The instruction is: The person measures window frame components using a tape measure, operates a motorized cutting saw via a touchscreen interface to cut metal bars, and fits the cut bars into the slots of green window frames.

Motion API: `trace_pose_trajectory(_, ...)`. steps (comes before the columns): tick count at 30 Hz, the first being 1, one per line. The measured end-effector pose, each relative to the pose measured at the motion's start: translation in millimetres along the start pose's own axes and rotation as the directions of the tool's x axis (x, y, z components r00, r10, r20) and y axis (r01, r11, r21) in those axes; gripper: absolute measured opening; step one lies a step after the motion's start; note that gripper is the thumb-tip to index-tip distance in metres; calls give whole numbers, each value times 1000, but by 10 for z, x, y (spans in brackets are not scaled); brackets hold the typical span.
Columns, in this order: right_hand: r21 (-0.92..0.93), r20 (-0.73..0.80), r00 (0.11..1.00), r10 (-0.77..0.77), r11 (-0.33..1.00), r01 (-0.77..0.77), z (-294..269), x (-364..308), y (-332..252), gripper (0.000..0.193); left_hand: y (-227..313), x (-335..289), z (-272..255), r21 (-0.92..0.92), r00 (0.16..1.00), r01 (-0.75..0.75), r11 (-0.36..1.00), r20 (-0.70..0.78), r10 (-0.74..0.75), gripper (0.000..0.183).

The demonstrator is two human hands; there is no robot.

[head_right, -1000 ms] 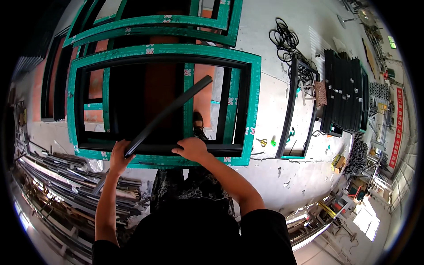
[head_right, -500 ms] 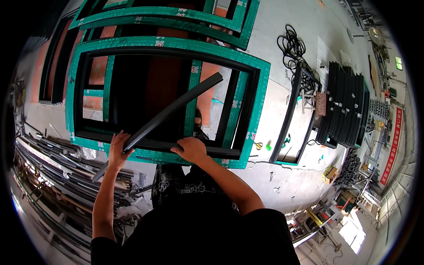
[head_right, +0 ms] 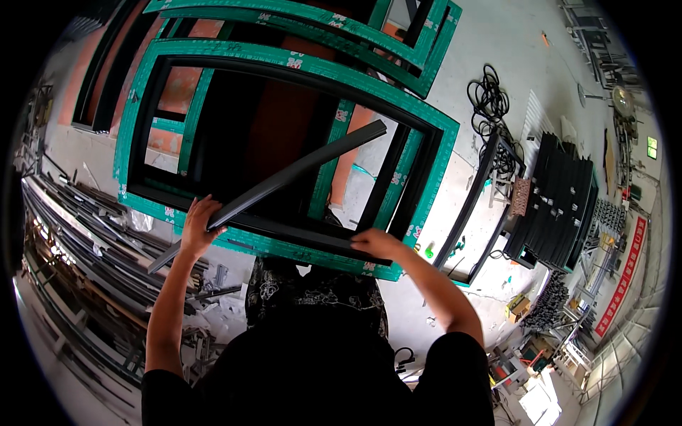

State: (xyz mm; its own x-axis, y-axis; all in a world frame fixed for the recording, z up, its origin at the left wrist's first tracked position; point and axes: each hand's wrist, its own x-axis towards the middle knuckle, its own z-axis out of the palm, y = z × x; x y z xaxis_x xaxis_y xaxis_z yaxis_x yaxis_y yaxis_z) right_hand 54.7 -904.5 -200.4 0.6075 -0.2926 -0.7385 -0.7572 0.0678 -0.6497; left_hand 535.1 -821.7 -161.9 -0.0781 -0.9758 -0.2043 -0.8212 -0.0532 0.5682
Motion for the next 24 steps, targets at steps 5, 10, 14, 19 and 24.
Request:
trace_pose_trajectory(5,-86,154,977,148,987,-136,-163,-217,113,33,10,12,-9,0,1000,3,1000,5,-3,58)
trace_pose_trajectory(10,-14,-21,1000,-10,1000,10,122,-205,300,33,-32,3,5,-4,999,36,999,36,-36,57)
trace_pose_trajectory(14,-38,135,983,123,992,-119,-37,-143,160,38,-69,-19,24,13,999,9,1000,39,-9,62)
trace_pose_trajectory(19,-129,217,960,174,981,-149,-94,-87,96,44,166,-23,-77,204,992,-91,975,109,69,75)
trace_pose_trajectory(24,-199,120,987,105,977,-80,-25,-129,151,52,100,-68,-91,281,973,-207,937,160,167,92)
